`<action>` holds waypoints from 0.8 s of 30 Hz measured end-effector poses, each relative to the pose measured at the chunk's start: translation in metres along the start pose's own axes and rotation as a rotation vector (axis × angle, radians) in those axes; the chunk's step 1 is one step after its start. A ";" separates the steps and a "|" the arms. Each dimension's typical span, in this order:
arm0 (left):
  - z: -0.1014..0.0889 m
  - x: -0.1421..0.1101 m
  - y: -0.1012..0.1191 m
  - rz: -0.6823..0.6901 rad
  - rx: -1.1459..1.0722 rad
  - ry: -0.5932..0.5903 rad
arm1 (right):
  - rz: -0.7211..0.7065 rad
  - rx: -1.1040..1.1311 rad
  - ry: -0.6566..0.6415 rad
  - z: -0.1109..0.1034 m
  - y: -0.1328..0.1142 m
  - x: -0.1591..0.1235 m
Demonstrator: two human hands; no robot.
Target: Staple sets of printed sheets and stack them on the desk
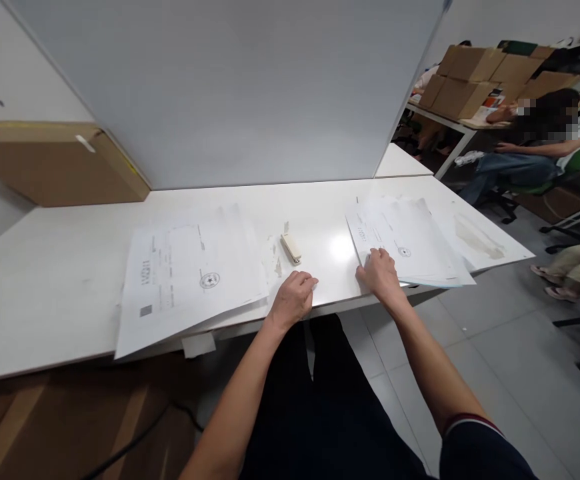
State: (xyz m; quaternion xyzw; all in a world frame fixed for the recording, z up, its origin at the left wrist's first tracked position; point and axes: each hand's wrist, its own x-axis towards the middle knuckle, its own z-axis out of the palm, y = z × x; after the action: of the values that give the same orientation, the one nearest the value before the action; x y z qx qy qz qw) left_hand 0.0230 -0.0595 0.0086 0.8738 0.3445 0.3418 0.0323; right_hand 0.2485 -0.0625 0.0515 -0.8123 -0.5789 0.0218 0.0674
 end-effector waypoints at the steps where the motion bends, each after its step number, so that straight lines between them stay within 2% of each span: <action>1: 0.000 0.000 0.000 -0.001 0.003 -0.003 | -0.025 -0.037 0.017 0.001 0.001 -0.002; 5: 0.000 -0.001 0.000 -0.047 -0.069 -0.011 | -0.062 -0.118 0.053 -0.005 0.001 -0.004; 7: 0.000 0.001 0.003 -0.152 -0.200 0.010 | -0.035 -0.114 0.103 -0.012 0.001 -0.007; 9: 0.001 0.007 0.008 -0.366 -0.432 0.031 | -0.045 -0.113 0.135 -0.017 -0.001 -0.016; 12: 0.002 0.024 0.018 -0.790 -0.957 -0.006 | -0.150 -0.104 0.104 -0.018 -0.015 -0.043; 13: 0.003 0.031 0.021 -0.893 -1.137 -0.036 | -0.199 -0.091 0.083 -0.017 -0.021 -0.055; 15: 0.006 0.042 0.025 -1.006 -1.376 -0.077 | -0.311 -0.044 0.034 -0.016 -0.035 -0.079; 18: 0.010 0.050 0.027 -1.072 -1.375 0.008 | -0.504 0.146 -0.106 -0.024 -0.044 -0.104; 20: 0.008 0.047 0.026 -1.077 -1.320 0.028 | -0.548 0.350 -0.205 -0.035 -0.037 -0.103; 22: 0.001 0.041 0.024 -1.043 -1.314 -0.062 | -0.429 0.510 -0.168 -0.045 -0.017 -0.084; 24: -0.011 0.034 0.022 -1.009 -1.297 -0.182 | -0.214 0.540 0.041 -0.050 0.009 -0.051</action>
State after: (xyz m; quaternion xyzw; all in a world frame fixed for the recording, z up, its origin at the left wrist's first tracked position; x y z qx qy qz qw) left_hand 0.0470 -0.0568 0.0432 0.4463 0.4256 0.3449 0.7076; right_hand 0.2457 -0.1174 0.0977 -0.6997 -0.6331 0.1513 0.2946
